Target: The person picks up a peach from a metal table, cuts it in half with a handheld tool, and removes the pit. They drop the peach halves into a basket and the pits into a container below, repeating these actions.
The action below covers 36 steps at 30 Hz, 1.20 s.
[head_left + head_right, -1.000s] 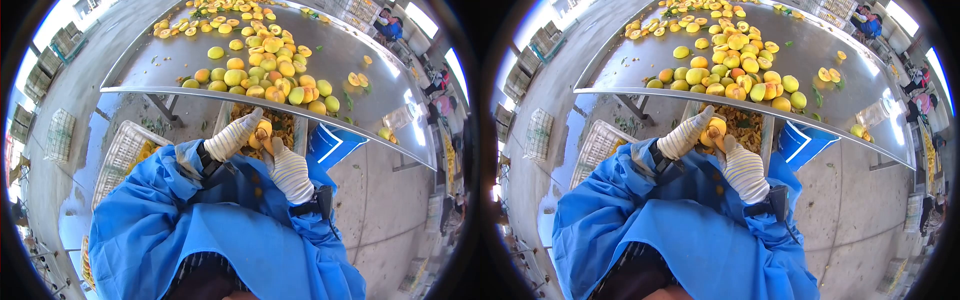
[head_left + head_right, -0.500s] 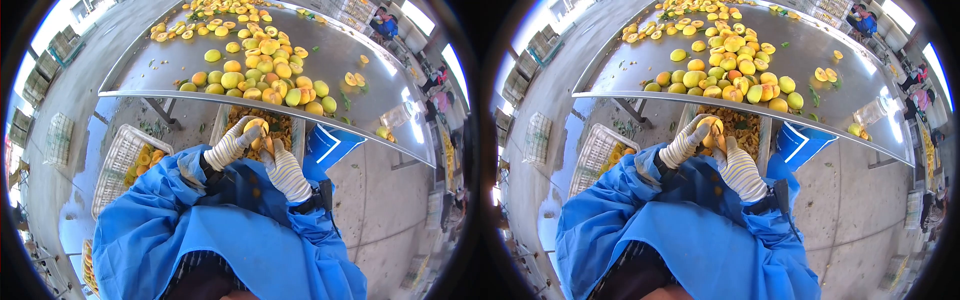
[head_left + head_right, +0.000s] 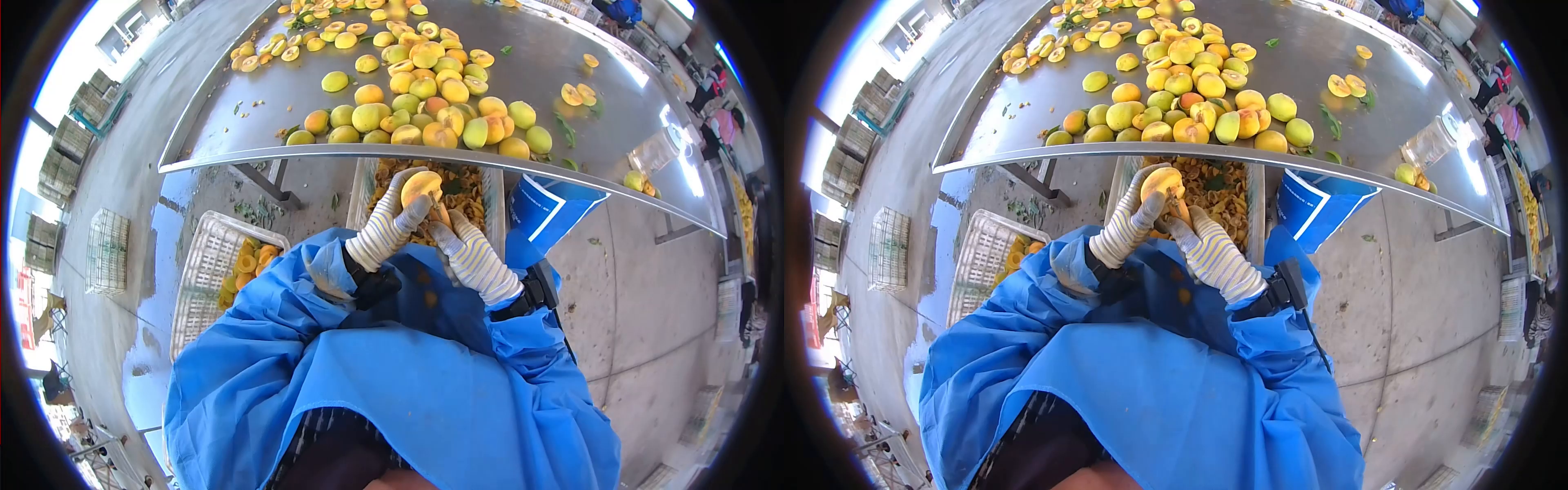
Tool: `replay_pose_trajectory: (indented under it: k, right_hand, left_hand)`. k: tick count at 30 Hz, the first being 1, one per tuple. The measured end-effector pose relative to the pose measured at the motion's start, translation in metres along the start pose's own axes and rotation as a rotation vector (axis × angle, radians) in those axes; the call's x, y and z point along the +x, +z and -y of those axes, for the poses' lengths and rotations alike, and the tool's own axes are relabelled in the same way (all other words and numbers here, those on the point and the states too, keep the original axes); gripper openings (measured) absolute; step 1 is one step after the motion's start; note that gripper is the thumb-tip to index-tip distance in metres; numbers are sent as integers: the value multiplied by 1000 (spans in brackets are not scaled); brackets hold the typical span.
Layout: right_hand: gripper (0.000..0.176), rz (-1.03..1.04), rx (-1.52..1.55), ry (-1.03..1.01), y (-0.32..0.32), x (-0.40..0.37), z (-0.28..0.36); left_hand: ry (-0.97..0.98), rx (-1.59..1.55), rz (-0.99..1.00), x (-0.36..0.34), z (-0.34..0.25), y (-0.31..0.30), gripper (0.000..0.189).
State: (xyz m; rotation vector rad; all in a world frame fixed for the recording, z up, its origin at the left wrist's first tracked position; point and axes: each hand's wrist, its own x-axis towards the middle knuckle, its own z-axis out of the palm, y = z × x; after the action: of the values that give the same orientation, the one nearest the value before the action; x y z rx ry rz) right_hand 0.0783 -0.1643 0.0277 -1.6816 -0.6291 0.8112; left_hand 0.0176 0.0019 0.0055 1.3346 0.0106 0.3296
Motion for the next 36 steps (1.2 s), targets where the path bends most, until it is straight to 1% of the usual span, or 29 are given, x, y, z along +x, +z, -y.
replay_pose_trajectory:
  k: [1,2,4,6,7,9,12,15,17,18,19,20,21,22,23,25,28,29,31,32,34,35,36]
  right_hand:
    - [29,28,16,14,0,0,0]
    - [30,41,-82,-55,1,2,-6]
    - [30,36,-246,-168,3,4,-14]
    - [29,-3,-378,-253,6,3,-17]
    - [28,18,-254,-187,8,3,-15]
    - [26,57,-2,-51,15,0,-8]
    - [27,175,486,363,14,-7,12]
    - [29,171,355,302,14,-2,9]
    - [30,24,-1,-199,20,8,-27]
    - [30,106,-8,-67,14,5,-13]
    - [30,187,-27,64,8,3,1]
    - [30,187,136,214,11,-1,6]
    - [30,196,336,366,11,-2,7]
    - [30,234,478,398,10,-1,2]
    - [31,247,517,352,12,-2,0]
    - [31,141,329,244,22,0,-3]
    - [32,287,235,263,5,2,-1]
    - [32,300,198,301,3,2,-5]
    - [33,314,126,376,2,4,-11]
    - [33,262,-13,351,8,3,-11]
    - [32,192,152,359,19,2,-18]
    - [32,160,236,359,20,3,-19]
    - [30,238,386,431,16,4,-10]
  left_hand:
    - [22,0,-37,0,1,4,80]
    - [114,52,-115,2,2,9,77]
    - [-55,-8,-88,4,-4,-3,76]
    - [-182,14,-94,3,-9,-4,78]
    - [-245,24,-95,3,-12,-5,80]
    - [-423,19,-34,4,-16,-13,81]
    - [-209,16,-205,1,-1,-3,73]
    - [9,-50,-249,5,15,0,62]
    - [-101,-57,-129,1,19,-13,56]
    - [-115,-55,-71,7,19,-22,53]
    - [-73,2,-26,10,30,-30,49]
    - [-179,-83,-97,9,30,-26,44]
    - [-154,-56,-146,8,22,-17,40]
    - [-121,-21,-219,6,14,-6,40]
    - [-129,-136,-230,3,6,2,39]
    - [32,-90,-244,0,11,8,41]
    - [-109,-59,-85,6,22,-17,43]
    - [-241,-126,-30,7,26,-25,45]
    - [-415,-24,-11,9,23,-32,43]
    - [-397,32,-41,9,23,-29,43]
    - [-355,147,-106,9,21,-22,42]
    - [-311,72,-133,8,20,-18,41]
    - [-269,-4,-162,4,17,-12,41]
